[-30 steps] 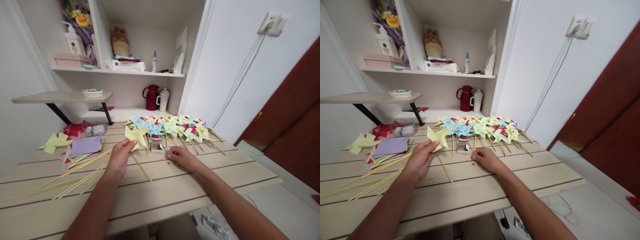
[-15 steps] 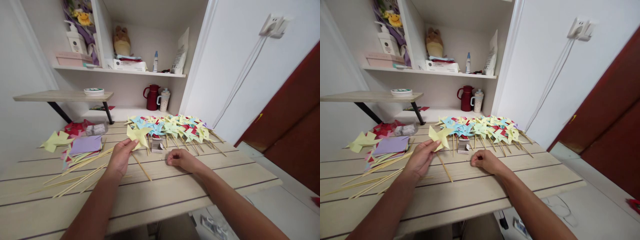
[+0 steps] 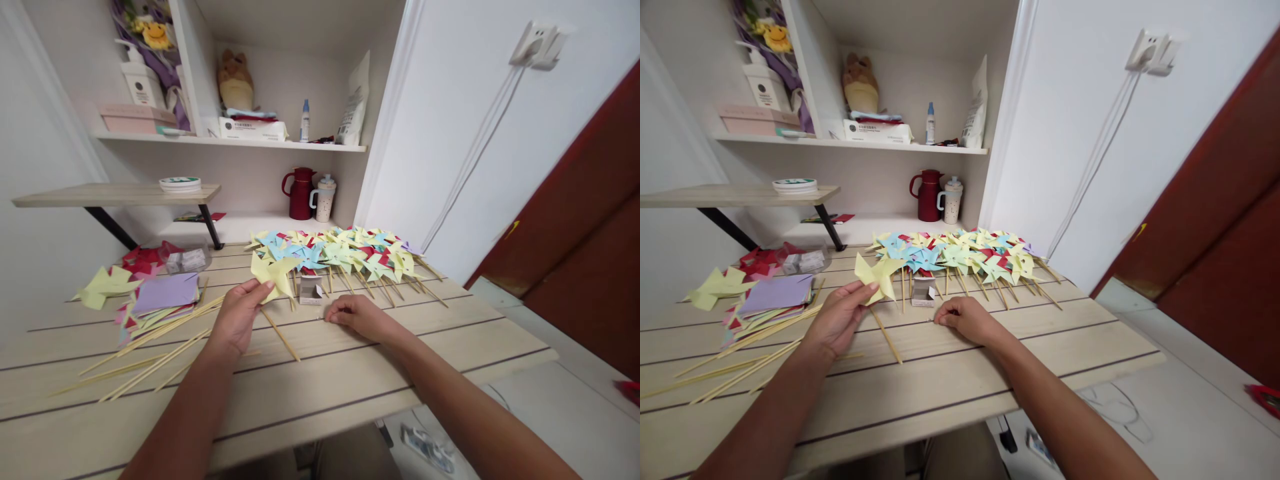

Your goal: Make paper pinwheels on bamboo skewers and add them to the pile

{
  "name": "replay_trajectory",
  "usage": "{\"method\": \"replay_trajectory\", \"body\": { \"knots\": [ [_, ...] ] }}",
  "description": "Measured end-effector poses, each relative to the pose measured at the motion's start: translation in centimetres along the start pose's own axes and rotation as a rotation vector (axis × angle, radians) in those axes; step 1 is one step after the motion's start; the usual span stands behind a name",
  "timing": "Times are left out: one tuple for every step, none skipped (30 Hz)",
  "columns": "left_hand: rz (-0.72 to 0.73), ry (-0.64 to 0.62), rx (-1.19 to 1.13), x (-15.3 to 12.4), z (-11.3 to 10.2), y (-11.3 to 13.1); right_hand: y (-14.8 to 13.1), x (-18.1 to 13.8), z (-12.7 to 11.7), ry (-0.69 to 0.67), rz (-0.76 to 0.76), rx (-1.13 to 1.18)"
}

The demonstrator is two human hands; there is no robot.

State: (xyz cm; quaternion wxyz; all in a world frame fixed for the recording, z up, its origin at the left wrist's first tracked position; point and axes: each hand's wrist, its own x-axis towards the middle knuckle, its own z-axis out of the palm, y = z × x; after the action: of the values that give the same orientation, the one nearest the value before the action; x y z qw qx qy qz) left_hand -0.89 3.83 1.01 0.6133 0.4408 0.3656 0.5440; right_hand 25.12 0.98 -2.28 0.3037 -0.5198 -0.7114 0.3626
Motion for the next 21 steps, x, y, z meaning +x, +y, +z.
{"method": "replay_trajectory", "body": {
  "knots": [
    [0.000,-0.002,0.001,0.0,0.0,0.0,0.0,0.0,0.0,0.013,0.016,-0.012],
    [-0.002,-0.004,0.002,0.0,0.0,0.0,0.0,0.0,0.0,0.027,0.034,-0.017],
    [-0.004,-0.006,0.002,0.1,-0.1,-0.1,0.1,0.0,0.0,0.039,0.051,-0.015],
    [-0.005,-0.008,0.004,0.1,-0.1,-0.1,0.2,0.0,0.0,0.050,0.065,-0.010],
    [-0.005,-0.012,0.005,0.1,-0.2,-0.1,0.3,0.1,0.0,0.059,0.076,-0.004],
    [-0.005,-0.018,0.005,0.1,-0.2,-0.1,0.4,0.1,0.0,0.067,0.083,0.002],
    [-0.003,-0.022,0.004,0.1,-0.2,-0.1,0.5,0.1,0.1,0.076,0.089,0.006],
    [-0.003,-0.023,0.003,0.0,-0.2,-0.1,0.7,0.1,0.1,0.087,0.094,0.010],
    [-0.004,-0.022,0.001,0.0,-0.2,-0.1,0.8,0.1,0.0,0.097,0.097,0.014],
    [-0.005,-0.018,-0.002,0.0,-0.2,-0.1,1.0,0.1,0.0,0.107,0.100,0.017],
    [-0.008,-0.014,-0.004,-0.1,-0.2,-0.1,1.1,0.1,0.0,0.115,0.101,0.019],
    [-0.011,-0.009,-0.006,-0.1,-0.1,0.0,1.2,0.1,0.0,0.121,0.100,0.021],
    [-0.014,-0.006,-0.008,-0.1,-0.1,0.0,1.3,0.1,0.0,0.125,0.094,0.020],
    [-0.016,-0.004,-0.011,-0.1,-0.1,0.0,1.3,0.0,0.0,0.126,0.084,0.018],
    [-0.017,0.000,-0.014,-0.1,-0.1,0.0,1.4,0.0,0.0,0.128,0.070,0.012],
    [-0.017,0.003,-0.015,0.0,-0.1,-0.1,1.3,0.0,0.0,0.131,0.050,-0.001],
    [-0.016,0.006,-0.014,0.0,-0.2,-0.1,1.3,0.0,0.0,0.136,0.025,-0.021],
    [-0.015,0.007,-0.012,0.0,-0.2,-0.1,1.2,0.0,0.0,0.143,-0.001,-0.046],
    [-0.016,0.007,-0.009,0.0,-0.2,-0.1,1.2,0.0,0.0,0.152,-0.028,-0.075],
    [-0.017,0.007,-0.006,0.1,-0.2,-0.1,1.1,0.0,0.0,0.161,-0.052,-0.105],
    [-0.020,0.007,-0.006,0.1,-0.2,-0.2,0.9,0.0,0.0,0.168,-0.073,-0.128]
  ]
}}
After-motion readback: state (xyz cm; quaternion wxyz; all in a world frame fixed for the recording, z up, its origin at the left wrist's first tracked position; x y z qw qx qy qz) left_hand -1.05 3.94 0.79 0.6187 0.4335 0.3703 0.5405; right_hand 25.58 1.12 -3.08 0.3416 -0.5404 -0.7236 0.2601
